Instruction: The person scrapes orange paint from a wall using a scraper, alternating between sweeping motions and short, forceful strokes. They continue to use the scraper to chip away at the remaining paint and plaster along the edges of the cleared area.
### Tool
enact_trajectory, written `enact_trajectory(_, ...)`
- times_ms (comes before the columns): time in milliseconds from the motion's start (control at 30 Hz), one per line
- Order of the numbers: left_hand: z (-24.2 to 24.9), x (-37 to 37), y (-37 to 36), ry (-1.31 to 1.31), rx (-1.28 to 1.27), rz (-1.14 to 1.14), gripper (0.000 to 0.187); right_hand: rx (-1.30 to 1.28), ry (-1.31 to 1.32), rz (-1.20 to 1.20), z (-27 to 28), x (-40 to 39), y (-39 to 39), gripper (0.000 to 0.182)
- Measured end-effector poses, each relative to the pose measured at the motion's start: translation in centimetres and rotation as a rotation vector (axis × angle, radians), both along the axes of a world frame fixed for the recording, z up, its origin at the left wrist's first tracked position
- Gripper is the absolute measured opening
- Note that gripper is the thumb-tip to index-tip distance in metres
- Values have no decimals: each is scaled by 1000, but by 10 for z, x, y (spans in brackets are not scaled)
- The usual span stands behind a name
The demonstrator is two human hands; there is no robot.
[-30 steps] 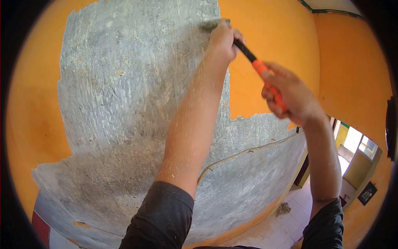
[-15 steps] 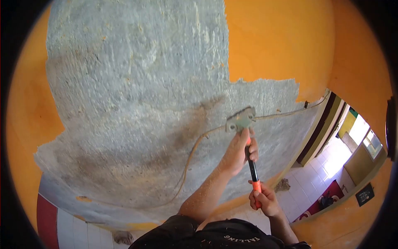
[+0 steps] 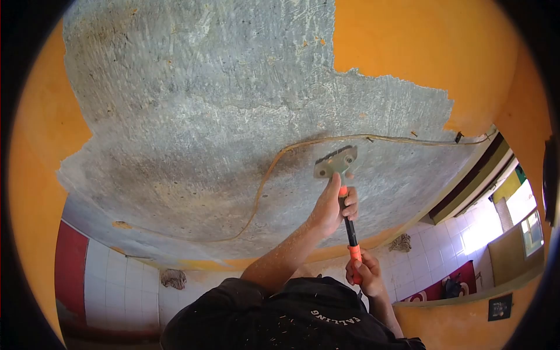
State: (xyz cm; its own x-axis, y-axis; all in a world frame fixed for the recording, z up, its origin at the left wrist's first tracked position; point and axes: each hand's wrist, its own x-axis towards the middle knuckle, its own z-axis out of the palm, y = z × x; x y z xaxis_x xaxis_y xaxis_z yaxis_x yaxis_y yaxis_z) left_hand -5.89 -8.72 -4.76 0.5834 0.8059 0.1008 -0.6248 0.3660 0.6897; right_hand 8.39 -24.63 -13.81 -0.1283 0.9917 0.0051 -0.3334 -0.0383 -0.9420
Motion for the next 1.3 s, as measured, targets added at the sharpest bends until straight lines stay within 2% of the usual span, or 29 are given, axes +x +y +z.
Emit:
enact_trajectory(33,10,1,3,-51,31,-51,44,49,137,87,4,1,7,47)
enact_trajectory(67,21,3,7,-102,64,-102,45,47,138,101,10,3,15,47)
enact_trajectory(133,40,6,17,-103,78,-117,46,22,430,314,27,5,30,57)
enact_trajectory(167,51,8,22,-104,93,-146,47,19,430,326,35,6,38,57)
enact_trajectory(233,79,10,31,-97,95,-139,47,-15,611,495,51,8,54,63)
enact_trajectory(333,116,13,46,-96,197,-162,48,66,526,472,81,10,77,64)
enact_trajectory(567,182,25,67,-70,298,15,40,199,417,384,147,12,107,59)
enact_trajectory(700,184,29,80,-37,323,34,40,163,427,335,155,16,112,56)
enact_trajectory(900,186,31,80,-95,347,68,40,166,303,316,169,27,115,55)
enact_trajectory(967,185,34,77,-120,271,88,40,160,227,225,170,26,112,54)
enact_trajectory(1200,189,35,78,-136,319,80,40,161,223,238,179,33,110,53)
enact_trajectory(1300,184,40,76,-126,303,93,39,156,185,153,175,33,107,53)
